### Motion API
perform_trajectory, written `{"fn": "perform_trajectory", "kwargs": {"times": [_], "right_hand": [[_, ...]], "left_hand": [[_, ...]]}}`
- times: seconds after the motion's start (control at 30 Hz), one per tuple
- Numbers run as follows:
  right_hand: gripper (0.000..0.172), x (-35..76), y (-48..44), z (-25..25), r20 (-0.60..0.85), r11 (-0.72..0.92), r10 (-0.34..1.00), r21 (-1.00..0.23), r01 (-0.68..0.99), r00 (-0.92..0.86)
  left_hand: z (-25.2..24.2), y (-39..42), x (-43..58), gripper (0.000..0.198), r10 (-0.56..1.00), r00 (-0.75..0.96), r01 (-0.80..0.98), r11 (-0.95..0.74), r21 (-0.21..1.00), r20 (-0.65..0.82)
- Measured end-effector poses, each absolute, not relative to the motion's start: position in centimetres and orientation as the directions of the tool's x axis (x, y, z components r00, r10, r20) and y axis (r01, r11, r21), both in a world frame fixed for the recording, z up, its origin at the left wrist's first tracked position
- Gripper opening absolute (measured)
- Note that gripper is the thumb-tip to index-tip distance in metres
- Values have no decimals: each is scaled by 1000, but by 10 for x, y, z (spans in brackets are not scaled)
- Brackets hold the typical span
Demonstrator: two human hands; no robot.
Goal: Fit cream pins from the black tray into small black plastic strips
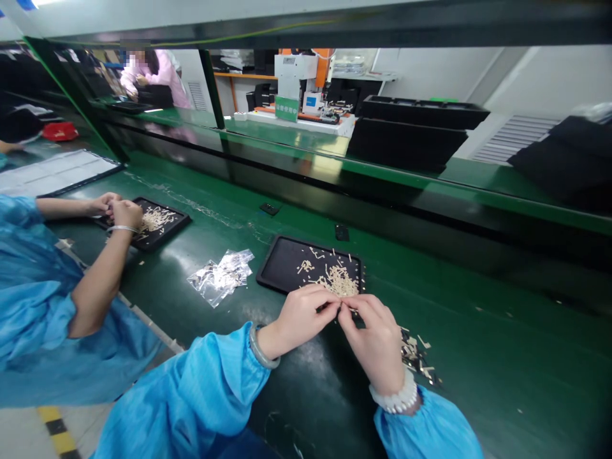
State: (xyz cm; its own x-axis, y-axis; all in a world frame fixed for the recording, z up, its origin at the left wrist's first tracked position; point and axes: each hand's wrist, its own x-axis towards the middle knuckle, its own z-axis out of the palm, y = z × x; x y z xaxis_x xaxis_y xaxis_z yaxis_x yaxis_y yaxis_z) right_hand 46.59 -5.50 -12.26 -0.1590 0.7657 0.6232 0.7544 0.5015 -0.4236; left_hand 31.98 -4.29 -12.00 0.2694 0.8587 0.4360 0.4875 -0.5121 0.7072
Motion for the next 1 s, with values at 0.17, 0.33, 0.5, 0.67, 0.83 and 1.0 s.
{"fn": "perform_trajectory", "kwargs": {"times": [0.17, 0.33, 0.5, 0.67, 0.83, 1.0], "right_hand": [[11, 466, -54, -121, 530, 447, 847, -675, 587, -37], [17, 480, -45, -123, 487, 327, 868, -709, 625, 99], [26, 497, -31, -133, 457, 288, 887, -448, 846, -60], [27, 497, -30, -130, 369, 330, 921, -561, 759, -128], [24, 487, -38, -115, 49, 117, 980, -927, 357, -195], [25, 484, -42, -111, -92, -70, 977, -990, 122, -190]], "left_hand": [[-118, -42, 321, 14, 938, 188, 378, -344, 860, 292], [-121, -36, 319, 15, 974, 156, 291, -205, 934, 165], [-127, -33, 319, 16, 977, 167, 282, -178, 943, 134], [-127, -34, 320, 15, 970, 215, 256, -168, 952, 113], [-124, -36, 321, 17, 957, 270, 174, -161, 972, 110], [-121, -38, 321, 17, 959, 259, 210, -172, 963, 115]]}}
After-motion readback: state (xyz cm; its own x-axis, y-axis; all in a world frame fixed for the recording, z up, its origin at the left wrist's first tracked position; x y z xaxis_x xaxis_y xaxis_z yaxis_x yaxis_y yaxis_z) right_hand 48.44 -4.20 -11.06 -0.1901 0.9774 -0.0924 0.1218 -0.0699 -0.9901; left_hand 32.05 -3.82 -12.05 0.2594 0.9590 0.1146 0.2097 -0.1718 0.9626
